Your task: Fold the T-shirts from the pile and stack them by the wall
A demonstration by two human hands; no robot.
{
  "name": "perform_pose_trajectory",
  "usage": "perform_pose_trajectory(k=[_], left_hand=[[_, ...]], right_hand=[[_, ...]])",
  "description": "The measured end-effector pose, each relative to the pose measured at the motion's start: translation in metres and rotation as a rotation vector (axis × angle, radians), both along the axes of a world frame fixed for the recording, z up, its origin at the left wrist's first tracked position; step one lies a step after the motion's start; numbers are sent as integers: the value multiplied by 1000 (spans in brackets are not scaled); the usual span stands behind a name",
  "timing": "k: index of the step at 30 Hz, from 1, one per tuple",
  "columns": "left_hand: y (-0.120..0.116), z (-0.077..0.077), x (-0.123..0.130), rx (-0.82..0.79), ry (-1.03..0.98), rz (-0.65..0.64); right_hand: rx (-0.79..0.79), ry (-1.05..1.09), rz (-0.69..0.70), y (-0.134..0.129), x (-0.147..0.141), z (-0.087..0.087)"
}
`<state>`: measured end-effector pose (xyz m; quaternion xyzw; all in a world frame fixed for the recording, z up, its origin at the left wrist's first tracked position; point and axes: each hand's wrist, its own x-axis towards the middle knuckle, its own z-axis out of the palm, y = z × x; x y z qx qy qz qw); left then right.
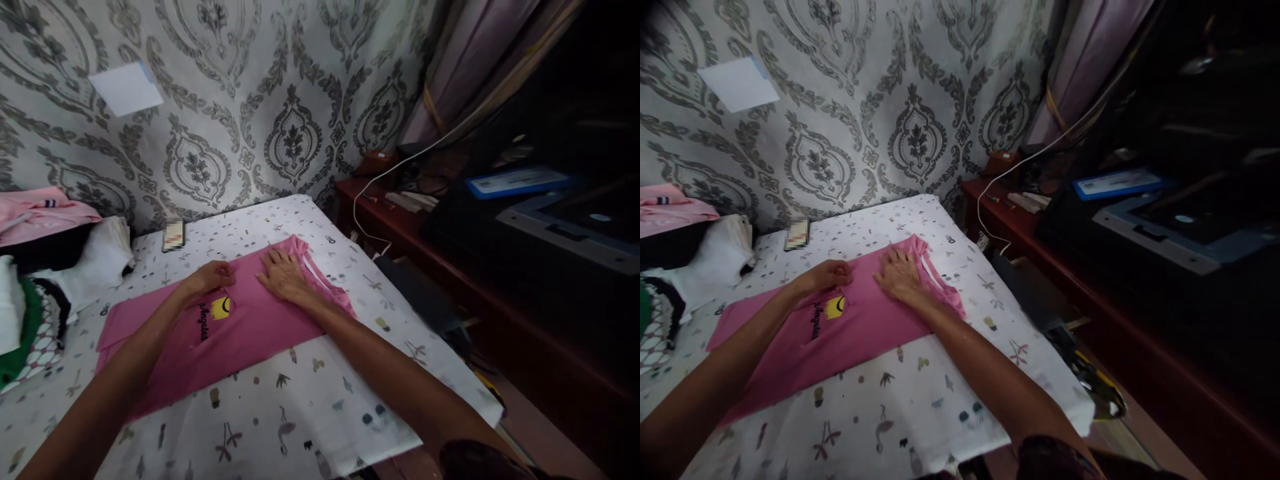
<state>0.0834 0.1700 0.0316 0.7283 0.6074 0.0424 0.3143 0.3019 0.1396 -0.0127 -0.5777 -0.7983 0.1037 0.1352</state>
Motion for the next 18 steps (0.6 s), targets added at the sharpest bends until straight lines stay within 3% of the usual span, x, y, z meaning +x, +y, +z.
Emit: perform_pose_trajectory(k=[3, 6, 9, 14, 18], left_hand=[[-12, 3, 15, 312, 370, -53], [-21, 2, 38, 519, 366, -227], [-20, -16, 60, 522, 212, -345], [-9, -51, 72, 438, 249, -285], [-10, -53, 72, 403, 181, -295]], right_hand=[[-6, 25, 12, 0, 1, 0], [6, 66, -19, 5, 2, 5], [18, 47, -62, 15, 6, 10], [-119, -15, -175, 32, 23, 4], [-143, -50, -216, 35, 26, -4]])
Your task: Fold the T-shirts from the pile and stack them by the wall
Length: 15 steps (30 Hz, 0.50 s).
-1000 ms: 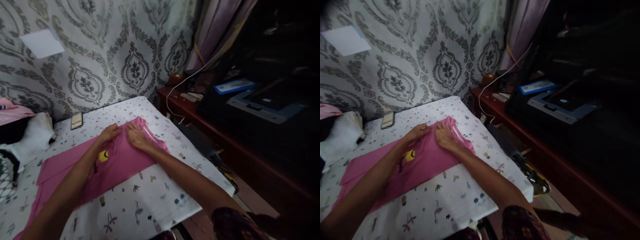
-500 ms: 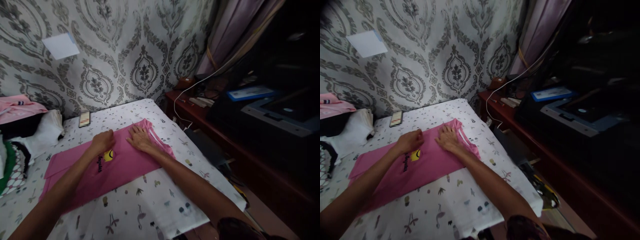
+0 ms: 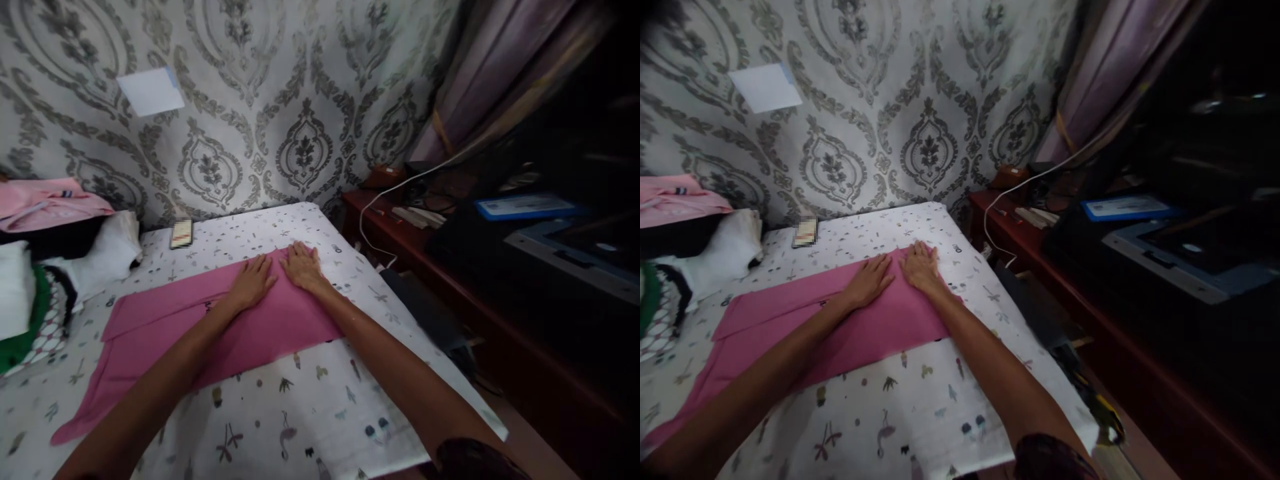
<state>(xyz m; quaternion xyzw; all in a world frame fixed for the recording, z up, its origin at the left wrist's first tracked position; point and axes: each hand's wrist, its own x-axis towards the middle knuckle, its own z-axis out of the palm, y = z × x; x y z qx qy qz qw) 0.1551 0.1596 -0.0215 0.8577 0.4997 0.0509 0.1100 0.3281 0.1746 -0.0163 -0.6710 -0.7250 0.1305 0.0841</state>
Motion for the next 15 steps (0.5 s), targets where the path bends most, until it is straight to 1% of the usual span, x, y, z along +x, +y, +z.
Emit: perform_pose_trajectory(k=[2, 4, 6, 7, 9, 11, 13, 15], left_hand=[[-4, 5, -1, -16, -25, -8], [-9, 10, -8, -34, -30, 0], [-16, 16, -25, -56, -32, 25], [-21, 19, -39, -64, -35, 47], [-35, 28, -76, -71, -50, 99], [-56, 40, -125, -69, -87, 166], [-81, 53, -176, -74, -147, 255], [-109, 64, -221, -147, -156, 308]], right_hand=[[4, -18, -3, -1, -2, -2], [18, -26, 6, -1, -4, -3], [24, -29, 11, 1, -4, -5], [29, -29, 11, 2, -4, -6], [49, -24, 17, 4, -2, -9], [100, -16, 30, 5, 0, -12], [177, -12, 57, 1, 0, -10], [259, 1, 121, -10, -8, -4]])
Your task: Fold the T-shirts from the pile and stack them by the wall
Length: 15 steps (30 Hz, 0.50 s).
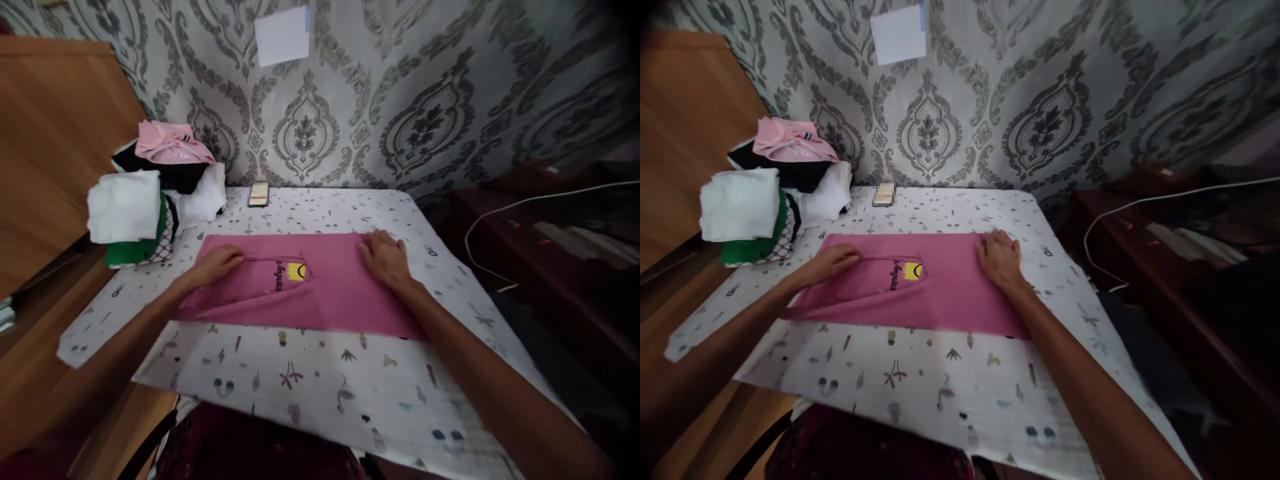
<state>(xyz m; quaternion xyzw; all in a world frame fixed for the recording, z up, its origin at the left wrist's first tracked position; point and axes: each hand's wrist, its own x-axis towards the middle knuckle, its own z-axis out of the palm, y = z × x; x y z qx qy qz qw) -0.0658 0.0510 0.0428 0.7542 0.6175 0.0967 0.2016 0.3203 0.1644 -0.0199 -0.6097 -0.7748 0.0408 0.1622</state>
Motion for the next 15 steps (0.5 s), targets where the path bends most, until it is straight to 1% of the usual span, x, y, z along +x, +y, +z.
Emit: perform_pose_trajectory(k=[2, 3, 5, 7, 8, 9, 11, 13, 15], left_hand=[[-27, 5, -33, -101, -45, 49], [-39, 5, -43, -146, -66, 64], [-57, 2, -55, -190, -97, 55], [-68, -2, -59, -176, -80, 12], [-71, -4, -59, -165, -49, -11], [-72, -4, -59, -162, -10, -31], [-73, -5, -62, -180, 34, -47], [-72, -5, -69, -190, -34, -5], [-70, -8, -78, -142, -175, 111]], right_hand=[[27, 34, 137, -19, -16, 10], [15, 64, 228, -31, -27, 14], [-37, 130, 420, -54, -51, 21], [-72, 163, 543, -72, -73, 22], [-79, 164, 565, -76, -82, 20], [-84, 161, 557, -78, -88, 17], [-91, 161, 474, -75, -92, 9], [-101, 178, 377, -67, -89, 1], [-94, 219, 323, -60, -83, -6]])
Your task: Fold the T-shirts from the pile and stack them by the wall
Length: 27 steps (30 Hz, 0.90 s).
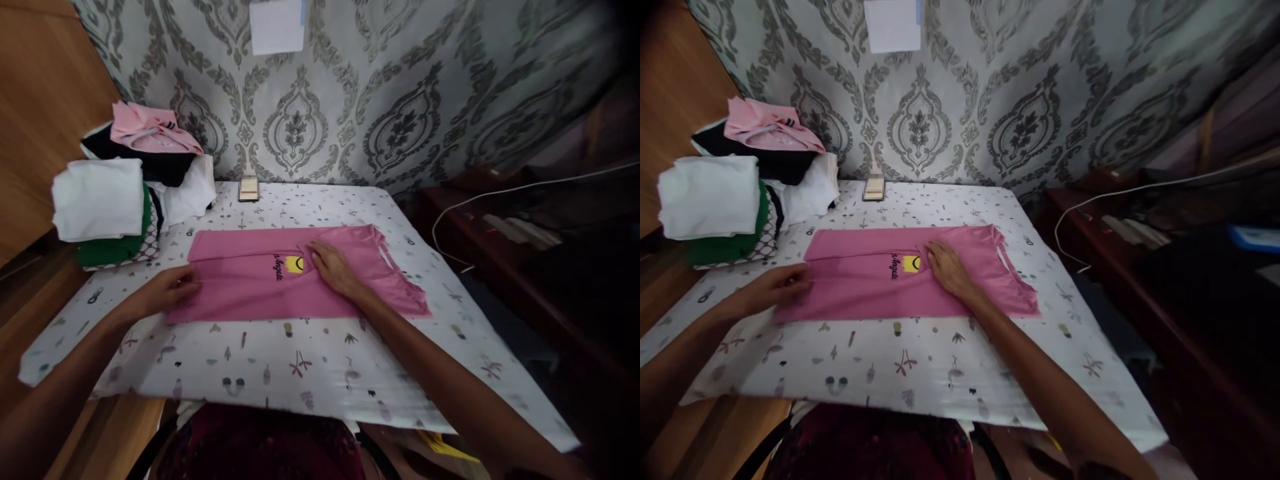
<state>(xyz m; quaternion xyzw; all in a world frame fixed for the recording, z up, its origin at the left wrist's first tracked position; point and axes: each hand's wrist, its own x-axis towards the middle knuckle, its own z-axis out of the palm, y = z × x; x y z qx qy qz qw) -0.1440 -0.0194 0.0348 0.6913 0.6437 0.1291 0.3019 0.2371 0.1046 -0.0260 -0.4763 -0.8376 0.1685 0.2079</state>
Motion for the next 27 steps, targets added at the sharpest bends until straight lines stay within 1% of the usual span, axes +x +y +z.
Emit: perform_pose_trajectory(k=[2, 3, 6, 9, 11, 14, 16, 18, 21, 24, 25, 27], left_hand=[[1, -7, -9, 30, -110, 142], [2, -11, -12, 28, -147, 189], [1, -21, -15, -14, -216, 252], [-2, -27, -12, 14, -258, 300], [-5, -29, -11, 64, -252, 323], [-9, -30, -9, 167, -147, 356], [-13, -29, -8, 201, -88, 372], [-17, -27, -7, 205, -66, 377], [-22, -23, -8, 238, -20, 422], [-29, -21, -10, 277, 36, 486], [-31, -20, -9, 276, 55, 495], [-38, -19, -6, 244, 105, 472]], right_hand=[[16, 53, -4, 5, 5, -7], [27, 76, 3, 6, 7, -10], [66, 82, 43, 9, 9, -16], [86, 5, 69, 15, 6, -13], [87, -73, 58, 21, 3, -6], [106, -190, 41, 33, -4, 3], [136, -233, 29, 39, -7, 5], [167, -229, 20, 41, -8, 4], [194, -170, 22, 33, -9, 4], [218, -78, 63, 10, -21, 11], [221, -43, 99, -1, -29, 14], [205, 17, 219, -23, -50, 20]])
